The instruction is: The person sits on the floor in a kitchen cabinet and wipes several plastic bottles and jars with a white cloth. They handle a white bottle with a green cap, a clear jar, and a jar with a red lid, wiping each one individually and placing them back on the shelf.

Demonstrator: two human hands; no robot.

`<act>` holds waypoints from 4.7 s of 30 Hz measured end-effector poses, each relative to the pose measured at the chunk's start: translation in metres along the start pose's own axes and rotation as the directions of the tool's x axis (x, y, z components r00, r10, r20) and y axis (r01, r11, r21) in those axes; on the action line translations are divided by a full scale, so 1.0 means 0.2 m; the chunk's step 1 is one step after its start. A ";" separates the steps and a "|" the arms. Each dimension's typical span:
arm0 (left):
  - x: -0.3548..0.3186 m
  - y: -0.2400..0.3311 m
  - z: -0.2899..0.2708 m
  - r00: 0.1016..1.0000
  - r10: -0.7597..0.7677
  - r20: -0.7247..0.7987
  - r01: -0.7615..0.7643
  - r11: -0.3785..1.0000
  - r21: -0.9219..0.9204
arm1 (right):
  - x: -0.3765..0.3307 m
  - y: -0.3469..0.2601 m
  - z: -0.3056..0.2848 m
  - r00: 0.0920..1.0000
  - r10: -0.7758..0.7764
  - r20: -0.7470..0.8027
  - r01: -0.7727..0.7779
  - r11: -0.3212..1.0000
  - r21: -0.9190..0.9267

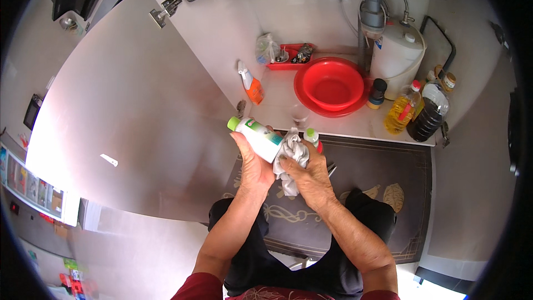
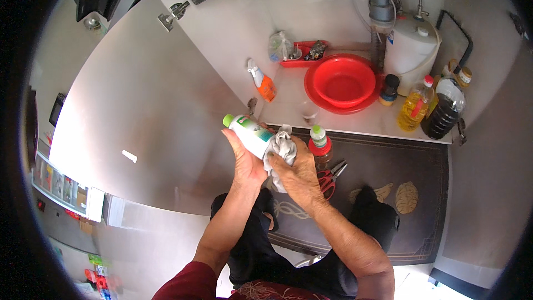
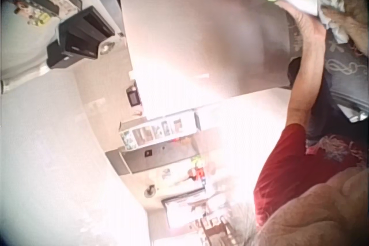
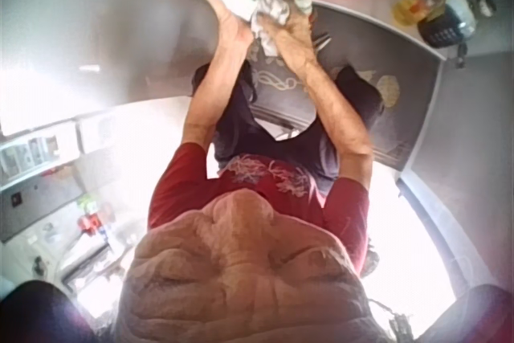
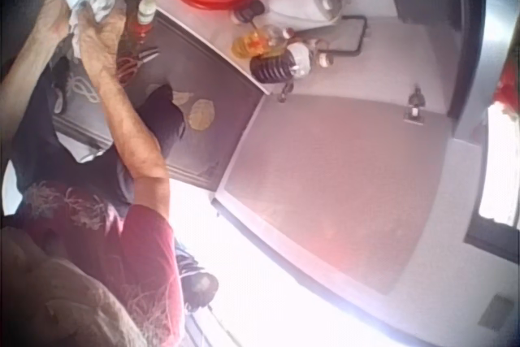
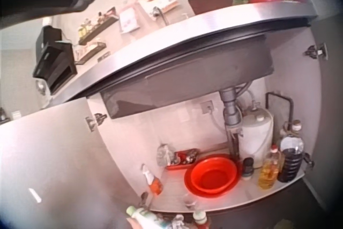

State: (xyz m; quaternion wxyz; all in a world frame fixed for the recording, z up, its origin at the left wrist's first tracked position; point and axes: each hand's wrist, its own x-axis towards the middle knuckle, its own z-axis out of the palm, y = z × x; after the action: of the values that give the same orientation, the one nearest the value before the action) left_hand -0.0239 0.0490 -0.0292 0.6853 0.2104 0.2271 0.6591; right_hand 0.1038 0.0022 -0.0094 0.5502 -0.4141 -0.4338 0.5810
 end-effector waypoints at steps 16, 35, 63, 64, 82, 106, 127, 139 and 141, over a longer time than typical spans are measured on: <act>-0.06 0.02 0.05 0.983 -0.100 0.155 0.093 0.994 0.052 | -0.07 -0.22 -0.08 0.903 -0.374 0.213 0.416 0.886 -0.206; -0.16 0.11 0.07 0.852 -0.317 0.416 0.132 0.900 0.416 | 0.01 -0.22 -0.22 0.866 -0.332 0.374 0.460 0.824 -0.332; -0.32 0.19 -0.03 0.657 -0.721 0.220 -0.253 0.064 0.965 | 0.02 -0.23 -0.16 0.578 -0.005 0.816 0.503 0.789 -0.352; -0.31 0.22 0.02 0.654 -0.748 0.117 -0.186 -0.009 0.982 | 0.02 -0.23 -0.15 0.570 -0.060 0.820 0.548 0.771 -0.324; -0.13 0.18 -0.04 0.934 -0.199 0.297 0.184 0.980 0.078 | 0.04 -0.08 -0.06 0.951 0.256 0.172 -0.238 0.964 -0.118; -0.19 0.09 -0.10 0.937 -0.253 0.240 0.202 0.955 0.218 | 0.02 -0.06 0.01 0.991 -0.116 0.069 0.131 0.955 -0.267; -0.17 0.08 -0.16 0.993 0.088 -0.079 -0.047 0.908 0.417 | -0.02 0.13 0.08 0.967 -0.227 0.113 0.252 0.805 -0.537; -0.19 0.11 -0.16 0.955 -0.202 0.218 0.104 0.914 0.393 | 0.04 -0.11 0.04 0.769 -0.455 0.449 0.638 0.603 -0.480; -0.21 0.18 -0.12 0.950 -0.271 0.156 0.169 0.865 0.472 | 0.05 -0.15 -0.01 0.818 -0.349 0.457 0.549 0.713 -0.437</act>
State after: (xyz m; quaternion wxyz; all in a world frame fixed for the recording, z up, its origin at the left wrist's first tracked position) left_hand -0.0678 0.0086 -0.0253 0.7089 0.4074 0.3209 0.4781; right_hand 0.1135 0.0128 0.0188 0.4495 -0.3269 -0.7589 0.3393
